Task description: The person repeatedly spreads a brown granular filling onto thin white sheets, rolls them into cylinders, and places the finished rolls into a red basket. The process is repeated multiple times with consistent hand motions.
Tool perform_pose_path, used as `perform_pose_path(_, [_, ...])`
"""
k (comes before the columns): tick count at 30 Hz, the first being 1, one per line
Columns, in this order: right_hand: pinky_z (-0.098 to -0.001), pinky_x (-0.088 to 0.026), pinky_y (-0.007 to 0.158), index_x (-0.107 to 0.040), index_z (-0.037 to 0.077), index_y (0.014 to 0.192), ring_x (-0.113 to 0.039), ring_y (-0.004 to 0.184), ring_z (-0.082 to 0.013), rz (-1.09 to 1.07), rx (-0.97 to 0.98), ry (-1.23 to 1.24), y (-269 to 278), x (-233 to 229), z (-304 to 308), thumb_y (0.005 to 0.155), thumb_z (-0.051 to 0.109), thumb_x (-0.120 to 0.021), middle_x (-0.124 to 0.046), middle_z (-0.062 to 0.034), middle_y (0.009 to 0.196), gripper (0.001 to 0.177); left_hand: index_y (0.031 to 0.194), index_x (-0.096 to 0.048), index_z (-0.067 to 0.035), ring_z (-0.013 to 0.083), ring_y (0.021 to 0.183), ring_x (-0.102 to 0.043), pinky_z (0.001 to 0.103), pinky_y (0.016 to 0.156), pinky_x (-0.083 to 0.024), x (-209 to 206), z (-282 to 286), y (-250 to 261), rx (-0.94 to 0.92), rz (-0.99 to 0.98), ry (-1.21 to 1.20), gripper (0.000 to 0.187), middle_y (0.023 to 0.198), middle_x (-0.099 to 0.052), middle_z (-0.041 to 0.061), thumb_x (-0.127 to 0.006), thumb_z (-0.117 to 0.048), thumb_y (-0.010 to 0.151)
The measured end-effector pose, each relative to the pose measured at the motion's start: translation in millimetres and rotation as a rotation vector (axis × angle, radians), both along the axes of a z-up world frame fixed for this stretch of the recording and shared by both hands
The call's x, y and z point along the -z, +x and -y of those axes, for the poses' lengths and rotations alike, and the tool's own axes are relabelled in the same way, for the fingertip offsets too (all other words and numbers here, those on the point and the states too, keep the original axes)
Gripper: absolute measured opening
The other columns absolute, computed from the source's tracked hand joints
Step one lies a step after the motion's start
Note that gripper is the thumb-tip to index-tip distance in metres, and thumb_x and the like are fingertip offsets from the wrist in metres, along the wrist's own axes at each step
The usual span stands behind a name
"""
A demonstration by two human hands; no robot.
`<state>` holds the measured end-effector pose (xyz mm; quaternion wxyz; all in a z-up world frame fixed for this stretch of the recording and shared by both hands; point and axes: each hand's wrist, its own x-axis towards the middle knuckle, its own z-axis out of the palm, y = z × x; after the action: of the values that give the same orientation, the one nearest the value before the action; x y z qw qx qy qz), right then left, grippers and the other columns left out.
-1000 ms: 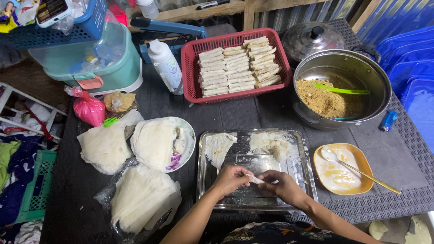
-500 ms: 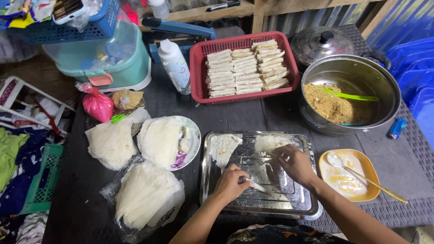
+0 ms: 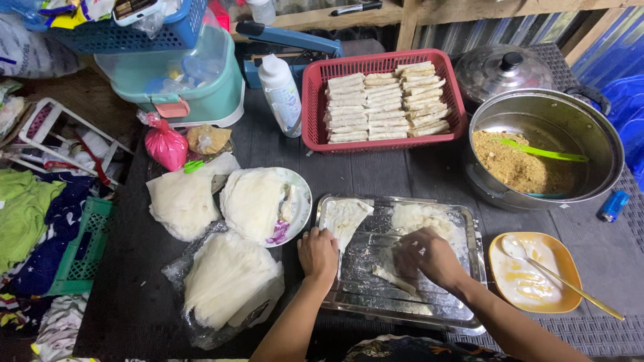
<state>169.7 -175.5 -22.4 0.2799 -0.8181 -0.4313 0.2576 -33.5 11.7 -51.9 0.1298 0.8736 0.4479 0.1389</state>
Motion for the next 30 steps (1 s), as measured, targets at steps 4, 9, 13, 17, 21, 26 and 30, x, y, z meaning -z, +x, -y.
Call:
perform_pose_path(4, [-0.0331, -0.062, 0.082, -0.075, 0.011, 0.113, -0.072, 0.091, -0.0225, 0.032, -0.148, 0.023, -11.2, 8.5, -16.9, 0.09, 0.017, -0.066, -0.07, -0.0089, 0.115, 0.026, 0.083, -0.069, -0.008, 0.0335, 0.09, -0.066, 0.048, 0.08, -0.052, 11.4, -2.3, -0.7, -0.006, 0.148, -0.077, 0.011, 0.089, -0.068, 0.012, -0.074, -0.017, 0.083])
perform_pose_path(9, [-0.0344, -0.061, 0.083, -0.073, 0.007, 0.11, -0.072, 0.093, -0.0251, 0.015, -0.26, 0.107, -30.6, 21.3, -48.4, 0.092, 0.02, -0.069, -0.071, -0.0127, 0.112, 0.023, 0.085, -0.065, -0.003, 0.0344, 0.082, -0.07, 0.046, 0.073, -0.055, 33.5, -6.7, 2.9, -0.084, 0.304, -0.25, 0.015, 0.084, -0.071, 0.015, -0.075, -0.015, 0.084])
perform_pose_path(13, [-0.0365, -0.058, 0.082, -0.074, 0.007, 0.11, -0.073, 0.091, -0.0252, -0.1, -0.146, 0.006, -41.1, 29.6, -81.0, 0.091, 0.021, -0.068, -0.075, -0.0134, 0.106, 0.025, 0.092, -0.066, -0.003, 0.025, 0.081, -0.074, 0.035, 0.075, -0.058, 58.3, -13.5, 11.1, -0.206, 0.619, -0.432, 0.02, 0.086, -0.074, 0.013, -0.078, -0.013, 0.081])
perform_pose_path(17, [-0.0366, -0.059, 0.083, -0.074, 0.007, 0.109, -0.075, 0.09, -0.0246, -0.122, -0.115, -0.042, -44.6, 32.9, -98.2, 0.091, 0.021, -0.067, -0.077, -0.0136, 0.104, 0.024, 0.106, -0.063, -0.003, 0.0184, 0.084, -0.07, 0.031, 0.076, -0.057, 81.3, -16.6, 20.8, -0.329, 0.905, -0.712, 0.035, 0.094, -0.072, 0.01, -0.085, -0.009, 0.079])
perform_pose_path(21, [-0.039, -0.058, 0.085, -0.074, 0.008, 0.109, -0.072, 0.091, -0.028, -0.035, -0.16, -0.025, -40.2, 26.7, -109.9, 0.092, 0.016, -0.064, -0.071, -0.0134, 0.11, 0.021, 0.114, -0.058, -0.003, 0.0199, 0.084, -0.074, 0.032, 0.075, -0.06, 90.1, -15.9, 31.5, -0.309, 0.946, -0.649, 0.045, 0.096, -0.074, 0.011, -0.083, -0.003, 0.077])
perform_pose_path(26, [-0.0432, -0.052, 0.098, -0.061, 0.023, 0.135, -0.06, 0.116, -0.0349, 0.22, -0.568, -0.049, -23.7, 15.2, -134.1, 0.079, 0.009, -0.07, -0.061, -0.014, 0.123, 0.059, 0.117, -0.061, -0.005, 0.0229, 0.088, -0.077, 0.034, 0.078, -0.06, 77.1, -7.5, 27.4, -0.36, 0.755, -0.561, 0.042, 0.097, -0.077, 0.014, -0.079, 0.001, 0.079])
perform_pose_path(30, [-0.0437, -0.045, 0.105, -0.056, 0.031, 0.141, -0.05, 0.129, -0.0361, 0.343, -0.707, -0.063, -25.4, 10.5, -140.6, 0.075, 0.009, -0.074, -0.051, -0.0137, 0.137, 0.072, 0.119, -0.056, -0.006, 0.0261, 0.088, -0.076, 0.036, 0.079, -0.06, 58.8, -4.1, 26.9, -0.418, 0.715, -0.59, 0.046, 0.097, -0.075, 0.015, -0.077, 0.004, 0.079])
